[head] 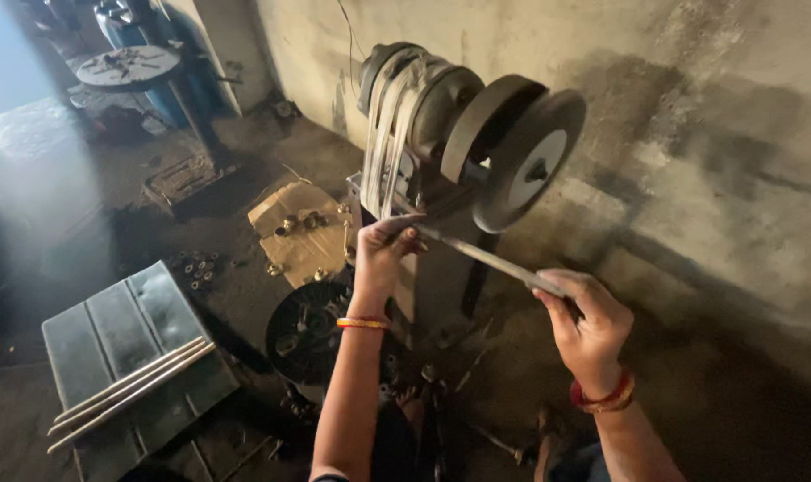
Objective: The person holds a threaded metal rod against a rotating grinding wheel to smooth its surface. They repeatedly reposition the rod and rotate it while grinding, then place the finished rod on a nearby metal tray and pick up another rod to continue.
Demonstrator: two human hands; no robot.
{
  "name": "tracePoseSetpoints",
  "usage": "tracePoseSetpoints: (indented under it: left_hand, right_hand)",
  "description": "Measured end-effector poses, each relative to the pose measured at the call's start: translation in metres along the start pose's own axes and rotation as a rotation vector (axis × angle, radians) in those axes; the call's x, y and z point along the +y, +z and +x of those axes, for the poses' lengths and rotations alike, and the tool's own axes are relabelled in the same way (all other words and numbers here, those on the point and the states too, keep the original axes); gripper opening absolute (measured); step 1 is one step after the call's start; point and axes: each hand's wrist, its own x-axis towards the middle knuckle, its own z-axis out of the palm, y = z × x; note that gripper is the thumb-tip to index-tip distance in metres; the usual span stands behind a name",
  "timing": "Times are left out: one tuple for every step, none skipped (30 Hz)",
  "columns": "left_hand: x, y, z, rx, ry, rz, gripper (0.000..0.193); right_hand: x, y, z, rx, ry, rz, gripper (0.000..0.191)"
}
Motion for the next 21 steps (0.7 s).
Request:
tracePoseSetpoints:
  left_hand:
    - [-0.009,0.001,0.001,-0.019,-0.029,-0.046,0.023]
    - [-0.017,0.001,0.002,-0.036,-0.059,-0.09,0.024]
    - [-0.025,0.0,0.003,-0.041,-0.039,-0.097,0.024]
    - [-0.033,0.002,0.001,-0.046,-0.024,-0.107,0.024]
    - [-0.041,0.003,0.0,-0.051,-0.007,-0.12,0.023]
    - [-0.049,0.006,0.004,-0.058,0.004,-0.126,0.021]
    - [-0.055,0.008,0.009,-0.063,0.019,-0.133,0.019]
    - [-0.059,0.009,0.011,-0.065,0.029,-0.135,0.017]
    - [-0.063,0.01,0.011,-0.038,-0.017,-0.151,0.016]
    - [-0.066,0.012,0.011,-0.013,-0.066,-0.167,0.015]
    - [-0.068,0.015,0.012,0.008,-0.109,-0.182,0.014]
    - [-0.07,0.019,0.014,0.012,-0.084,-0.156,0.014]
    - [-0.073,0.023,0.015,0.017,-0.062,-0.132,0.014]
    - [-0.078,0.026,0.013,0.028,-0.045,-0.109,0.013]
    - [-0.081,0.028,0.011,0.031,-0.041,-0.126,0.013]
    - [-0.083,0.031,0.011,0.034,-0.037,-0.141,0.012]
    - [-0.084,0.032,0.012,0.036,-0.03,-0.155,0.012]
    - [-0.085,0.033,0.013,0.038,0.008,-0.144,0.012]
    - [-0.086,0.035,0.014,0.038,0.047,-0.134,0.012]
    - [-0.086,0.036,0.014,0.036,0.087,-0.125,0.013]
    - [-0.085,0.037,0.015,0.052,0.079,-0.116,0.013]
  right_hand:
    - [0.003,-0.001,-0.002,0.01,-0.064,-0.003,0.019]
    - [0.007,-0.003,-0.004,0.006,-0.072,-0.048,0.02]
    - [0.011,-0.004,-0.006,0.002,-0.075,-0.094,0.021]
    - [0.013,-0.008,-0.011,-0.004,-0.074,-0.145,0.022]
    - [0.014,-0.01,-0.016,0.005,-0.06,-0.138,0.021]
    - [0.017,-0.012,-0.02,0.015,-0.054,-0.132,0.02]
    - [0.022,-0.013,-0.021,0.023,-0.051,-0.123,0.019]
    - [0.026,-0.014,-0.022,0.022,-0.053,-0.143,0.02]
    - [0.03,-0.015,-0.023,0.02,-0.046,-0.161,0.021]
    - [0.032,-0.016,-0.026,0.019,-0.037,-0.179,0.022]
    - [0.035,-0.017,-0.028,0.018,-0.028,-0.17,0.021]
    - [0.037,-0.018,-0.03,0.022,-0.023,-0.162,0.02]
    - [0.039,-0.021,-0.032,0.022,-0.017,-0.157,0.019]
    - [0.041,-0.022,-0.033,0.041,-0.006,-0.155,0.02]
    - [0.044,-0.023,-0.034,0.056,0.009,-0.151,0.021]
    - [0.045,-0.024,-0.035,0.071,0.025,-0.145,0.022]
    - [0.047,-0.025,-0.037,0.067,0.058,-0.145,0.022]
    - [0.048,-0.026,-0.038,0.066,0.09,-0.147,0.021]
    - [0.05,-0.026,-0.039,0.067,0.119,-0.152,0.021]
    - [0.052,-0.026,-0.039,0.07,0.136,-0.113,0.02]
    - [0.054,-0.024,-0.039,0.074,0.152,-0.075,0.019]
